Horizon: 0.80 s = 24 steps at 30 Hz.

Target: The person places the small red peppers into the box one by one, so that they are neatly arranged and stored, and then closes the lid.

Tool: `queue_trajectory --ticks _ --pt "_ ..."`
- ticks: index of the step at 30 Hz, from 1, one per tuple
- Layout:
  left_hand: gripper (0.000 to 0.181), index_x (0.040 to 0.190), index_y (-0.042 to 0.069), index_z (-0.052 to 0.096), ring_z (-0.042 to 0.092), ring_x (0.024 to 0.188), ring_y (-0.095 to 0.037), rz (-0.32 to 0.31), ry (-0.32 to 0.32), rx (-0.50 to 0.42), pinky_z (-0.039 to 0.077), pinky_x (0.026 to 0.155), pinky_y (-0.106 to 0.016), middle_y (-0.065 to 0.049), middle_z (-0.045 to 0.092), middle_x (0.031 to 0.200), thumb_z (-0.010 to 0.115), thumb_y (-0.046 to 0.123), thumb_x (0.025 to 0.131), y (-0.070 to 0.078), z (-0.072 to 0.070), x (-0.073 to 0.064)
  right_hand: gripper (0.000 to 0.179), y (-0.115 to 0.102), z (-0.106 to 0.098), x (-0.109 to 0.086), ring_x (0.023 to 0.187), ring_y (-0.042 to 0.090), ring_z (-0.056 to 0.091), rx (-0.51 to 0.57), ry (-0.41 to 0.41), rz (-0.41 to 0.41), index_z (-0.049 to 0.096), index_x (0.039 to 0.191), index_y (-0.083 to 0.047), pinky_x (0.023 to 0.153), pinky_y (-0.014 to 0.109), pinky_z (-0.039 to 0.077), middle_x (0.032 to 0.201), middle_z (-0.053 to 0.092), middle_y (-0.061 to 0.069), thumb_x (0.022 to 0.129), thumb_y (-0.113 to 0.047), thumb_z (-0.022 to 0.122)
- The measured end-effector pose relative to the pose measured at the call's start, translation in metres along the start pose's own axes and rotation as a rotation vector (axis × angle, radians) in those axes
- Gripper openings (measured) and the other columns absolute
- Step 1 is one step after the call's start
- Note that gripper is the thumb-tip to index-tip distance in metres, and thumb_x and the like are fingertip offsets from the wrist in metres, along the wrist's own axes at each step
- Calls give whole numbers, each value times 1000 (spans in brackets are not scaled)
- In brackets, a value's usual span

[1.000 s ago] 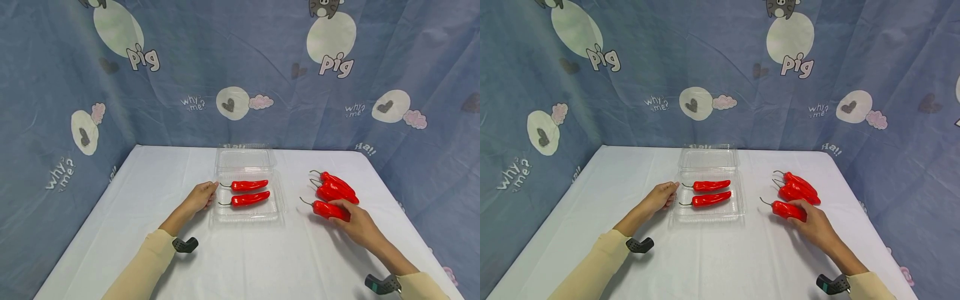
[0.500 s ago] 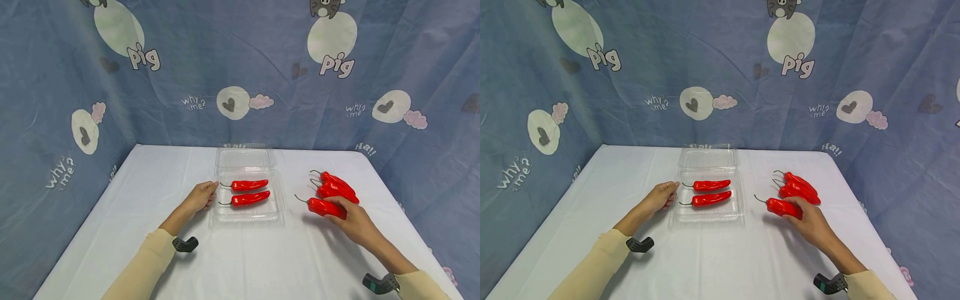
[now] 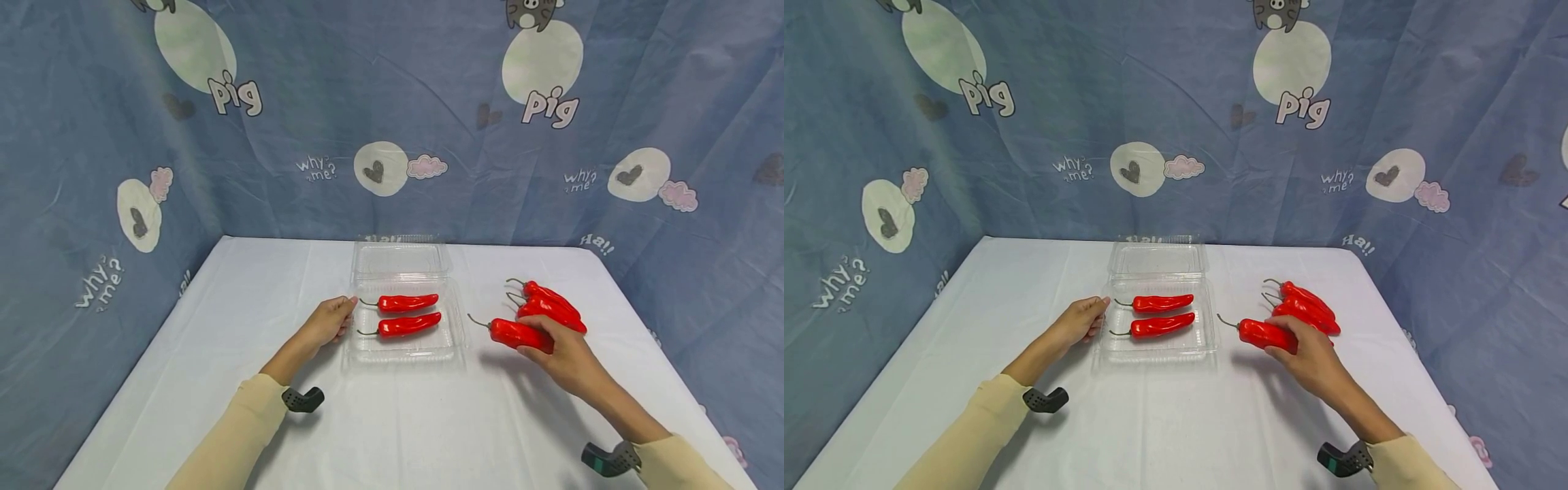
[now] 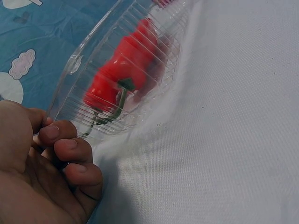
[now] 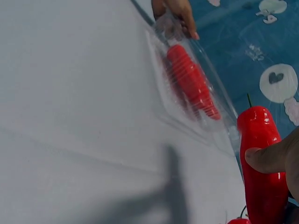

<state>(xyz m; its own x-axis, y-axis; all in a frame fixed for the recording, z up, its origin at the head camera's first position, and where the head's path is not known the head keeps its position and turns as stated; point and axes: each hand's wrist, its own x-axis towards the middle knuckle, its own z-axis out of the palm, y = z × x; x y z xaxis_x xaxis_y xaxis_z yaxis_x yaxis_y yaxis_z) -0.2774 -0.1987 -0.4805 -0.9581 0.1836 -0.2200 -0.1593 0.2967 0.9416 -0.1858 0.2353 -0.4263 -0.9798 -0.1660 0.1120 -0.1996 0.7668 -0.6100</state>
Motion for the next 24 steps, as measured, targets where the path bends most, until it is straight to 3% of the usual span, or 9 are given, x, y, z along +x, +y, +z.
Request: queue_trajectory --ticks 12,24 --pt "44 76 11 43 40 56 -12 -1 3 -5 35 50 -26 3 43 64 46 41 108 -1 1 1 54 -17 11 11 115 31 54 36 -20 15 60 133 -19 80 42 58 126 63 9 85 -24 83" --pt "44 75 11 44 39 55 -12 -5 11 -16 34 50 -26 2 44 64 47 42 107 0 1 -1 51 -41 28 26 103 23 60 43 -12 -72 64 130 -18 83 38 55 120 68 4 83 -16 84"
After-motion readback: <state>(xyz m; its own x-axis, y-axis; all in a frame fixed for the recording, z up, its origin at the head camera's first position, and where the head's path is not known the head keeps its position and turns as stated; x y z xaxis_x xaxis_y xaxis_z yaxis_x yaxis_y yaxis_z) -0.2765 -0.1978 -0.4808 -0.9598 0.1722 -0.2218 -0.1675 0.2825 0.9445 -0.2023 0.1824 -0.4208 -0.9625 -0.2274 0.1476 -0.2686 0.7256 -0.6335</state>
